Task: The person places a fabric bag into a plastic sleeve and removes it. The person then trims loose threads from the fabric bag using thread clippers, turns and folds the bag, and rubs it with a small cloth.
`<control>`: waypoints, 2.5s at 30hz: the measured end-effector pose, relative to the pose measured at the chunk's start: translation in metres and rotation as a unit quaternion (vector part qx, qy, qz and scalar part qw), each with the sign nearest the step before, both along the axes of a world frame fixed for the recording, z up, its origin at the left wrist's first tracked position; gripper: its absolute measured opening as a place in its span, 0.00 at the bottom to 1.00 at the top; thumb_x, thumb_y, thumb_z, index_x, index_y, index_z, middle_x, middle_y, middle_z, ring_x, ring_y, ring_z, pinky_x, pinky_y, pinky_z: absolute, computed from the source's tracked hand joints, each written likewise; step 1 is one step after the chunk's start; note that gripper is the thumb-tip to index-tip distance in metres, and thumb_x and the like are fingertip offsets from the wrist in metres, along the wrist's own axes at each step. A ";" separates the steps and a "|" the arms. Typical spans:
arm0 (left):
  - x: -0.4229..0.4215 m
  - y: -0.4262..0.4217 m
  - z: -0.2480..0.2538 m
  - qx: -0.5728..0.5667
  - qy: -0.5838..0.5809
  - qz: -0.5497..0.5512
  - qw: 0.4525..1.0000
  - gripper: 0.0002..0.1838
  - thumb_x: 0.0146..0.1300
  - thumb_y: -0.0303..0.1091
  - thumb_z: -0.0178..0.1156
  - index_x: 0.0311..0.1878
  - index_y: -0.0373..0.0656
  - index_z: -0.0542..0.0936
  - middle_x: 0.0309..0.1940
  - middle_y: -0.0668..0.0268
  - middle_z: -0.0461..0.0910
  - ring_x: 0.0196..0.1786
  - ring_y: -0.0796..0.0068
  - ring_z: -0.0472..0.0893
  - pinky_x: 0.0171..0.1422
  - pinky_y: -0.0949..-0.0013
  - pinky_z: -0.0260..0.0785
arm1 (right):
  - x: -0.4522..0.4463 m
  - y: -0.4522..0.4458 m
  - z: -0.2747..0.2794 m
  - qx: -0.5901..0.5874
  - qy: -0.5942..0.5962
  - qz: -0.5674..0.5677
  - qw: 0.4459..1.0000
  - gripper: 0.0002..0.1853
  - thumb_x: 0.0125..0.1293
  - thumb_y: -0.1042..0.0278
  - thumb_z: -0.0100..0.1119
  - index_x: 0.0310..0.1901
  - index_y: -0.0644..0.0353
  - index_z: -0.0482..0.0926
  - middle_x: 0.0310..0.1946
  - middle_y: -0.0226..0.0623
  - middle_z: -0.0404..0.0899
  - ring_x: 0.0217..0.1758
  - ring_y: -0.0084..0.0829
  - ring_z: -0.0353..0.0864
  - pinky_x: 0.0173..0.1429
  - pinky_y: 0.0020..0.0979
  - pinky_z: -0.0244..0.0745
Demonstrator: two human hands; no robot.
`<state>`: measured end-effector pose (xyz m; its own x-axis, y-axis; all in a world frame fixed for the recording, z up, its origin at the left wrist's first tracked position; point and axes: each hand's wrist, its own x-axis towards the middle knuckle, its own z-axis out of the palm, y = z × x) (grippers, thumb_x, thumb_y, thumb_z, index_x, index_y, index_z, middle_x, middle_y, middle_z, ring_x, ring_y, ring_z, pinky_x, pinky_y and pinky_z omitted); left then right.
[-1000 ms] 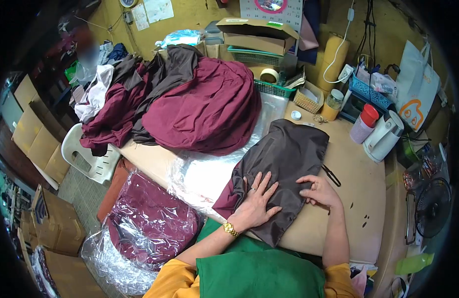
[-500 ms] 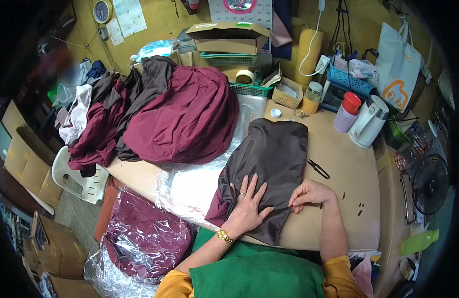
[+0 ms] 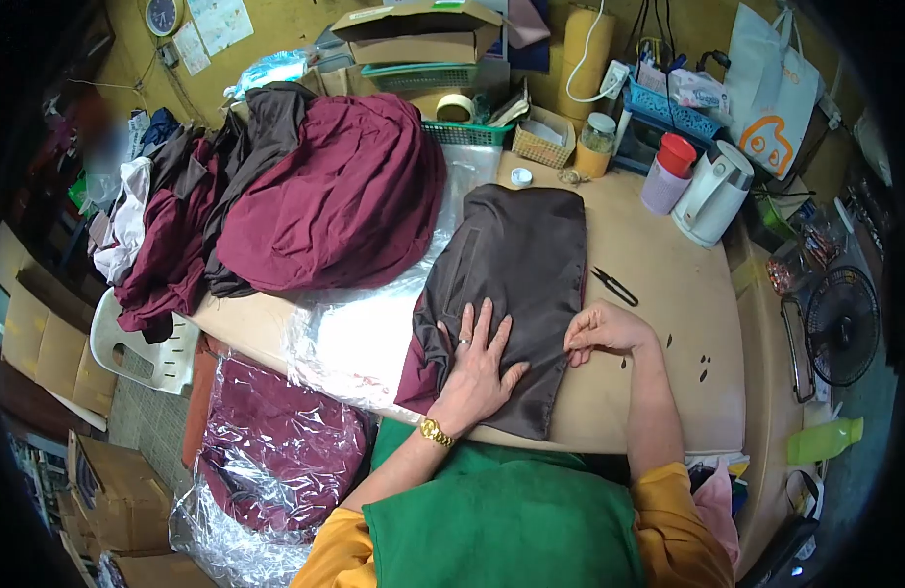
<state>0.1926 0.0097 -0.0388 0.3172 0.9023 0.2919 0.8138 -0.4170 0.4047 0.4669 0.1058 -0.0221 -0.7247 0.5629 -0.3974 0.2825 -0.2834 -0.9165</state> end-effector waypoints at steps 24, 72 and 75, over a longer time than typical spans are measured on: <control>-0.055 -0.019 0.029 -0.059 0.148 -0.064 0.985 0.46 0.57 0.68 0.60 0.75 0.53 0.65 0.78 0.54 0.54 0.80 0.46 0.51 0.78 0.31 0.39 | -0.011 -0.004 0.006 0.023 -0.035 0.009 0.999 0.07 0.70 0.69 0.62 0.40 0.65 0.82 0.30 0.37 0.86 0.32 0.24 0.87 0.35 0.22 0.80; -0.024 -0.036 0.036 -0.135 -0.053 -0.354 0.924 0.25 0.67 0.44 0.62 0.63 0.44 0.78 0.65 0.53 0.74 0.72 0.55 0.69 0.76 0.48 0.56 | -0.082 -0.039 -0.008 0.555 -0.328 -0.025 0.764 0.39 0.66 0.41 0.59 0.72 0.56 0.64 0.77 0.51 0.50 0.82 0.50 0.43 0.81 0.58 0.34; -0.058 -0.042 0.070 -0.302 -0.320 -0.305 0.845 0.09 0.63 0.28 0.66 0.46 0.39 0.86 0.42 0.59 0.87 0.48 0.63 0.85 0.51 0.65 0.76 | -0.079 -0.037 -0.012 0.555 -0.317 -0.022 0.769 0.39 0.67 0.39 0.57 0.72 0.55 0.64 0.78 0.49 0.51 0.82 0.49 0.43 0.81 0.57 0.31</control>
<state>0.1349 -0.0326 0.0311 0.7284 0.6736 0.1251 0.0556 -0.2401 0.9691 0.3878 0.0693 -0.0345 -0.5535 0.8290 0.0806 0.7847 0.5515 -0.2830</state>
